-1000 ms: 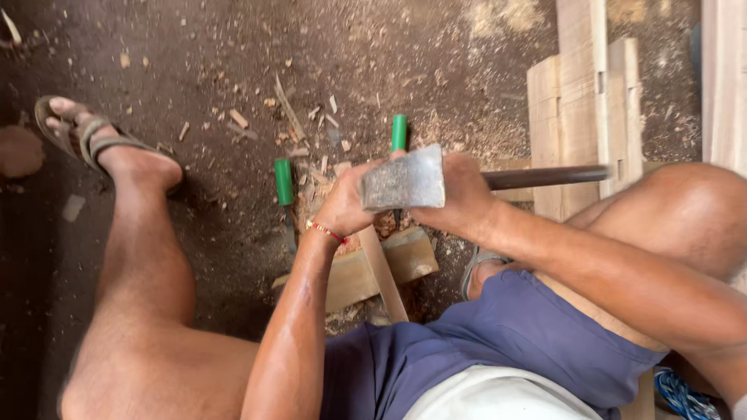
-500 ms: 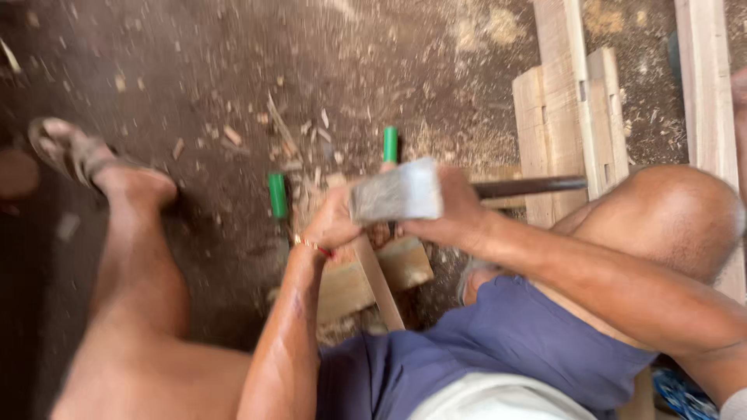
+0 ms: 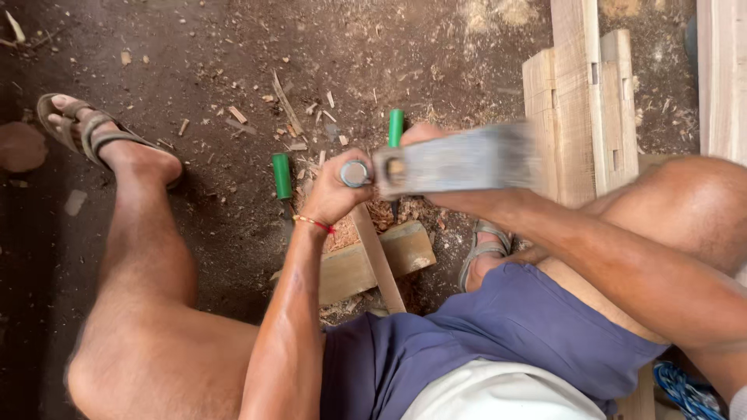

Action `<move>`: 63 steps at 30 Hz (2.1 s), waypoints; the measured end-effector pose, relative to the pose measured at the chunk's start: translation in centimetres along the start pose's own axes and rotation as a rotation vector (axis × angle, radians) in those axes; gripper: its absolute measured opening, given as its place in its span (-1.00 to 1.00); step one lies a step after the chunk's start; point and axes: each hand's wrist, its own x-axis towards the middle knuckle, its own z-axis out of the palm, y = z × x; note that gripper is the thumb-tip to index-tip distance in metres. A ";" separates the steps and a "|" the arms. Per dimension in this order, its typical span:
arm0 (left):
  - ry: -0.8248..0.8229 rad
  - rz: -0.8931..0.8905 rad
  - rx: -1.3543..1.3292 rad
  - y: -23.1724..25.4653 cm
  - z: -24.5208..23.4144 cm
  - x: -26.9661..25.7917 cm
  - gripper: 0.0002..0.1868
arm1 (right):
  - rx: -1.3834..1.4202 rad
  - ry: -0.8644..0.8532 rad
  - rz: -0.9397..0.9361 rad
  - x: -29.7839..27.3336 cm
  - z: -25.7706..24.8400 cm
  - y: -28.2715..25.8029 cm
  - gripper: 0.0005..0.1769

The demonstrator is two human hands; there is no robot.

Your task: The person carves a mortise into a wooden beam by positioning a chisel and striking it with an adze. The person repeats this action many times to deepen the hole, occasionally clearing wood chips.

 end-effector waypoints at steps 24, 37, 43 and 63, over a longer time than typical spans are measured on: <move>-0.032 0.237 -0.061 3.6 -0.2 -0.8 -0.66 | 0.536 0.255 0.443 -2.6 -0.8 4.1 -0.77; -0.166 0.036 0.084 2.5 0.6 -0.8 -0.50 | -0.081 -0.066 0.043 -1.3 0.6 1.2 -0.70; -0.087 0.334 0.076 -1.3 -0.1 -0.7 -0.42 | -0.111 -0.144 0.088 -2.3 2.9 2.7 -0.74; 0.369 0.228 -0.096 2.2 -1.6 0.0 -0.57 | 0.323 0.159 0.447 -2.7 0.6 2.1 -0.69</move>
